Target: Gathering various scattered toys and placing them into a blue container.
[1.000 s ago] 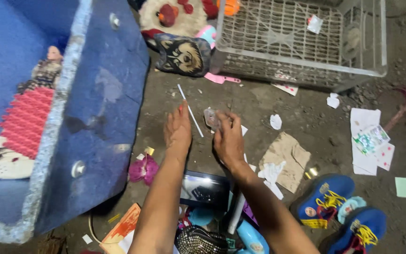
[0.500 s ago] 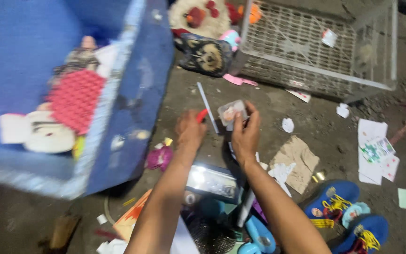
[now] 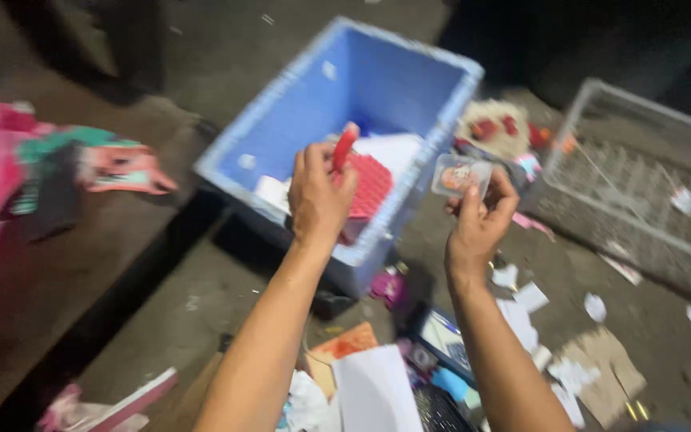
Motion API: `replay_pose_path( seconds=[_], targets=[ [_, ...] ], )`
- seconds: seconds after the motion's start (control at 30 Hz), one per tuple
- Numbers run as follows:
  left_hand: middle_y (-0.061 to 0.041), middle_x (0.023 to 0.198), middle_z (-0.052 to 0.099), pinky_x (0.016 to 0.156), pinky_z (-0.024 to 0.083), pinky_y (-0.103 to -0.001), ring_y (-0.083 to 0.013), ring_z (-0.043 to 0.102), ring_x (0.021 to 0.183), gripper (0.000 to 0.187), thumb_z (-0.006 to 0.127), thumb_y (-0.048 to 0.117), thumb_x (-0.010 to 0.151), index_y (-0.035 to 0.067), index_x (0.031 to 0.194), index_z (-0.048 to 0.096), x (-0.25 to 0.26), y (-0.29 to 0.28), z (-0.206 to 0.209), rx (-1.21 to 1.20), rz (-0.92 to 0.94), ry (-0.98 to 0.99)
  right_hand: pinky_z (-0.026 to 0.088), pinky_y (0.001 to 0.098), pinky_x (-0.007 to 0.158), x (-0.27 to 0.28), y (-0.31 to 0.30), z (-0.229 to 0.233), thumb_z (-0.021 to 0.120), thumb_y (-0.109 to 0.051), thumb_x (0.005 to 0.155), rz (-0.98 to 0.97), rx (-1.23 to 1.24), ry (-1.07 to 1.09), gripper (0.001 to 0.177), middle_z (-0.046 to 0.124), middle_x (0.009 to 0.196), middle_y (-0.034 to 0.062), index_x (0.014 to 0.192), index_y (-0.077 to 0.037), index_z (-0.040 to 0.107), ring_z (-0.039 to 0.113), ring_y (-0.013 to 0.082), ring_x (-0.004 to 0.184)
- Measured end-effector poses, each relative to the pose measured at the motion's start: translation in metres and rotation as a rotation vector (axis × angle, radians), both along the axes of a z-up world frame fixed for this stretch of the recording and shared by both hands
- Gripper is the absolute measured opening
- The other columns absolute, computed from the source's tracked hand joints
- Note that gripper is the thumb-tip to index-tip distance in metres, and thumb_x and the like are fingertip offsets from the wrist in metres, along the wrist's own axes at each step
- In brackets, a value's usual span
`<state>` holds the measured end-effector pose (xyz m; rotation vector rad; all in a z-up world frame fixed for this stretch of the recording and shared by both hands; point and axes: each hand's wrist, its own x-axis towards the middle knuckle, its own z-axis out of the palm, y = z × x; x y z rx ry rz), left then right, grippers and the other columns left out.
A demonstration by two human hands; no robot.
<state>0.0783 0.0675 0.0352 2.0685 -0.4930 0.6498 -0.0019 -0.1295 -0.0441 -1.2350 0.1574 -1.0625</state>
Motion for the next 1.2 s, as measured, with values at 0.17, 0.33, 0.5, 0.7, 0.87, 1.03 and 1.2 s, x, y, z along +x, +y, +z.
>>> replay_pose_path(
  seconds=[0.17, 0.33, 0.5, 0.7, 0.87, 1.03, 1.2],
  targets=[
    [-0.023, 0.120, 0.059, 0.086, 0.051, -0.051, -0.0443, 0.061, 0.106, 0.062, 0.082, 0.029, 0.081, 0.004, 0.132, 0.055, 0.015, 0.073, -0.013, 0.183, 0.274, 0.115, 0.053, 0.0253, 0.072, 0.021, 0.073, 0.028, 0.060, -0.011, 0.109, 0.112, -0.137, 0.093, 0.032, 0.060, 0.116, 0.0072, 0.138, -0.002, 0.051, 0.059, 0.0086, 0.087],
    [-0.022, 0.125, 0.056, 0.091, 0.051, -0.051, -0.0433, 0.060, 0.110, 0.065, 0.077, 0.027, 0.084, 0.007, 0.140, 0.051, 0.012, 0.102, -0.029, 0.210, 0.248, 0.179, 0.053, 0.0244, 0.066, 0.035, 0.106, 0.035, 0.061, -0.010, 0.104, 0.217, -0.099, 0.168, 0.037, 0.062, 0.105, 0.0081, 0.139, -0.004, 0.052, 0.064, 0.0099, 0.079],
    [-0.017, 0.126, 0.056, 0.093, 0.051, -0.048, -0.0398, 0.058, 0.116, 0.061, 0.076, 0.025, 0.084, 0.010, 0.138, 0.053, 0.002, 0.097, -0.021, 0.278, 0.244, 0.161, 0.055, 0.0259, 0.068, 0.058, 0.096, 0.051, 0.063, -0.010, 0.101, 0.195, -0.130, 0.227, 0.041, 0.061, 0.113, 0.0106, 0.140, -0.002, 0.053, 0.067, 0.0124, 0.082],
    [-0.011, 0.122, 0.060, 0.091, 0.050, -0.050, -0.0366, 0.058, 0.111, 0.050, 0.073, 0.024, 0.088, 0.014, 0.135, 0.060, -0.011, 0.052, 0.000, 0.293, 0.176, 0.067, 0.055, 0.0275, 0.091, 0.044, 0.057, 0.056, 0.067, -0.010, 0.101, 0.119, -0.341, 0.143, 0.056, 0.051, 0.144, 0.0153, 0.151, 0.001, 0.043, 0.065, 0.0136, 0.108],
    [-0.008, 0.098, 0.067, 0.095, 0.048, -0.052, -0.0302, 0.064, 0.100, 0.016, 0.069, 0.022, 0.091, 0.015, 0.106, 0.070, -0.035, -0.003, 0.003, 0.364, 0.020, -0.256, 0.054, 0.0267, 0.083, 0.008, -0.005, -0.003, 0.069, -0.016, 0.100, 0.204, -0.136, 0.284, 0.042, 0.062, 0.103, 0.0107, 0.138, 0.000, 0.061, 0.061, 0.0119, 0.091],
    [-0.006, 0.080, 0.070, 0.075, 0.049, -0.052, -0.0303, 0.068, 0.083, 0.023, 0.069, 0.035, 0.096, 0.016, 0.084, 0.065, -0.074, -0.067, -0.016, 0.458, -0.175, -0.077, 0.050, 0.0345, 0.082, -0.048, -0.088, -0.016, 0.079, -0.022, 0.097, -0.087, -0.484, 0.647, 0.021, 0.073, 0.097, 0.0098, 0.104, -0.002, 0.078, 0.065, 0.0203, 0.092],
    [-0.013, 0.081, 0.069, 0.070, 0.051, -0.054, -0.0374, 0.067, 0.078, 0.016, 0.059, 0.027, 0.107, 0.016, 0.118, 0.063, -0.098, -0.131, -0.054, 0.576, -0.299, 0.186, 0.052, 0.0337, 0.085, -0.110, -0.184, -0.050, 0.079, -0.017, 0.085, -0.123, -0.695, 0.617, 0.036, 0.069, 0.108, 0.0143, 0.119, -0.005, 0.076, 0.064, 0.0222, 0.094]
  ],
)
